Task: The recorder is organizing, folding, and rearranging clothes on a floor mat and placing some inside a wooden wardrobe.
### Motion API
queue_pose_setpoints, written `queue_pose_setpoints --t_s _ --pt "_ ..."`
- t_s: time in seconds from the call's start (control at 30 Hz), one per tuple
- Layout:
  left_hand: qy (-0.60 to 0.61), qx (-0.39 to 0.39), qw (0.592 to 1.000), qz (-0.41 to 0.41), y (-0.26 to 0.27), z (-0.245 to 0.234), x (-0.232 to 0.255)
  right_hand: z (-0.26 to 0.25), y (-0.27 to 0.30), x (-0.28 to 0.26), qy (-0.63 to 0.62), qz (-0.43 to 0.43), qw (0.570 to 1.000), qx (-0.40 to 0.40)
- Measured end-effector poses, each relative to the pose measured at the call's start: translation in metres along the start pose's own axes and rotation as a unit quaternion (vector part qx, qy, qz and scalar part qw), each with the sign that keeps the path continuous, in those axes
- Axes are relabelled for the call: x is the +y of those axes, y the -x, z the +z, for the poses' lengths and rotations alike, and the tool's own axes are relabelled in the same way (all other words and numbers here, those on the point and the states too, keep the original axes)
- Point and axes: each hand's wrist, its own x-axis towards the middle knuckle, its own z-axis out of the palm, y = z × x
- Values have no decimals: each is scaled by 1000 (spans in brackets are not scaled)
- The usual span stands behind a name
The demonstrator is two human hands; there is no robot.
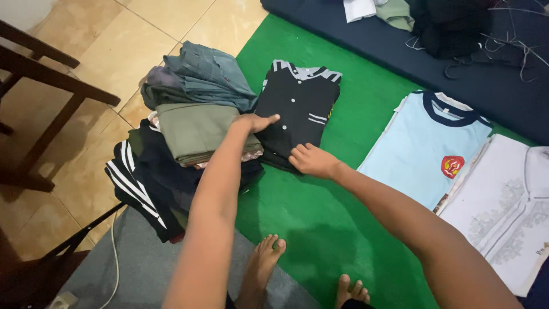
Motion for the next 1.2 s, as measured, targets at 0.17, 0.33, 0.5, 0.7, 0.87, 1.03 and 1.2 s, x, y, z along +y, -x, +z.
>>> queue_pose_setpoints --t_s 0.17,0.33,0.5,0.7,0.87,1.03,1.2 --pt "50 -20 997 58 -54 34 -12 -6 7 -6 67 68 994 60" --pt "85 49 986 136 -55 49 16 -4 24 17 125 173 976 39" --pt "416 92 875 230 51 57 60 -44 79 48 145 148 978 37" --pt "282 93 942 153 15 224 19 11 143 8 43 28 994 -96" --pt "270 116 947 129 41 217 6 -8 153 4 -100 153 972 -146" --pt "225 138 961 81 53 231 4 30 131 30 -311 406 858 49" --pt "253 135 958 23 101 251 4 74 86 77 -514 599 608 83"
